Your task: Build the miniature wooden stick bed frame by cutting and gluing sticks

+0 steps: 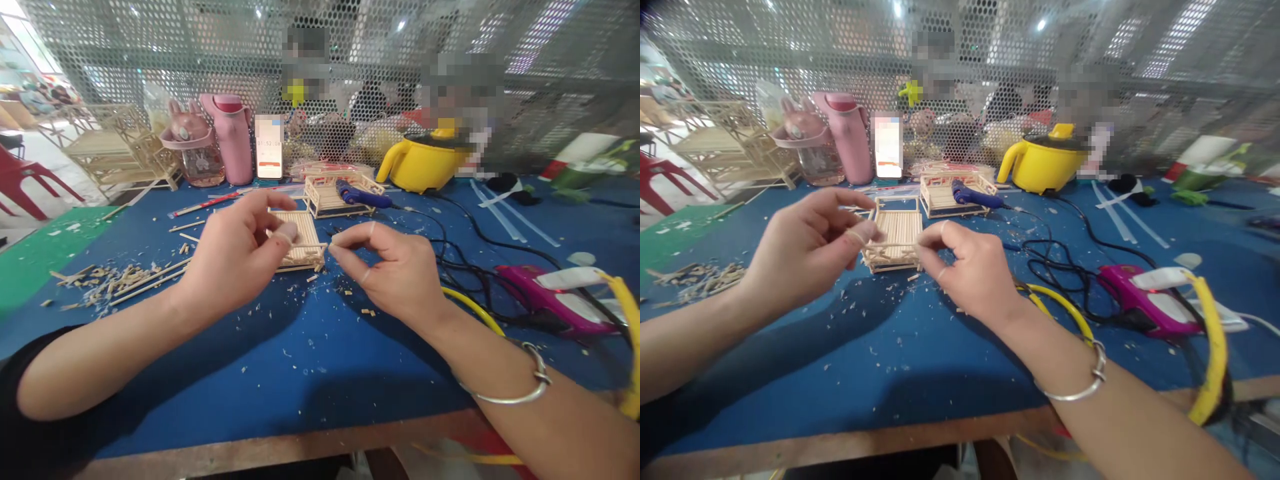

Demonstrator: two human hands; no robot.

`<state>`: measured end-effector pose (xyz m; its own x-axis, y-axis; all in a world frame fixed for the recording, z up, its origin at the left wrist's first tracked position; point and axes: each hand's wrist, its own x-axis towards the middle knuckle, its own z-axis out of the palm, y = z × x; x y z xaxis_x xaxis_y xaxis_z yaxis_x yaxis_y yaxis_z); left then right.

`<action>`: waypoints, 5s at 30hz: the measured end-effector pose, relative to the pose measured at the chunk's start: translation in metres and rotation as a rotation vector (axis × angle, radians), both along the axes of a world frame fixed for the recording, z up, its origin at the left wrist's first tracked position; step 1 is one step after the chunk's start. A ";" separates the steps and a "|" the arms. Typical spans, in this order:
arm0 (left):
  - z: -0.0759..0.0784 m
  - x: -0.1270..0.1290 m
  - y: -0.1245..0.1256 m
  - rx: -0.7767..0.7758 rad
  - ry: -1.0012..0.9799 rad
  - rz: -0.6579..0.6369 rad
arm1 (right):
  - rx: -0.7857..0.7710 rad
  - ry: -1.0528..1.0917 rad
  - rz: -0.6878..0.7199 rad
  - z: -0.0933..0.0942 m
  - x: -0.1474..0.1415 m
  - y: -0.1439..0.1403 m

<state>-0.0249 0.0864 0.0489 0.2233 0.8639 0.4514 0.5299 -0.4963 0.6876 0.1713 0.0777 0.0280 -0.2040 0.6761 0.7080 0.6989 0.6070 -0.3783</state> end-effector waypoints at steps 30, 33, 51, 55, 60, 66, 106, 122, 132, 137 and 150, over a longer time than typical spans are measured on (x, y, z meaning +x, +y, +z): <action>-0.009 -0.014 0.047 0.227 0.435 -0.509 | 0.097 -0.028 0.030 -0.021 -0.012 0.006; -0.010 -0.018 0.033 0.481 0.393 -0.372 | 0.016 -0.033 0.006 -0.014 -0.008 0.004; -0.035 0.039 -0.013 -0.114 0.812 -0.007 | -0.227 0.113 0.215 0.006 0.028 0.017; -0.036 0.044 -0.021 -0.137 0.726 -0.042 | -0.249 0.153 0.246 0.005 0.030 0.018; -0.038 0.043 -0.025 -0.164 0.686 -0.109 | -0.297 0.068 0.286 0.001 0.025 0.015; -0.022 0.013 -0.022 0.095 0.405 0.013 | -0.294 0.100 0.205 -0.008 0.013 0.010; -0.007 -0.001 0.034 0.065 0.446 -0.243 | 0.063 -0.042 0.019 -0.028 -0.018 0.011; -0.016 0.004 0.030 0.191 0.462 -0.148 | -0.344 0.284 0.258 -0.032 -0.013 0.027; -0.013 0.003 0.030 0.181 0.470 -0.162 | -0.285 0.328 0.229 -0.032 -0.013 0.028; -0.010 0.000 0.030 0.161 0.504 -0.188 | -0.292 0.346 0.231 -0.032 -0.014 0.028; -0.013 0.004 0.027 0.138 0.465 -0.125 | -0.325 0.371 0.253 -0.034 -0.014 0.029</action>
<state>-0.0205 0.1135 0.0362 0.5262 0.7569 0.3876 0.6951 -0.6454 0.3166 0.1577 0.1064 -0.0061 -0.1649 0.8342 0.5263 0.3309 0.5494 -0.7672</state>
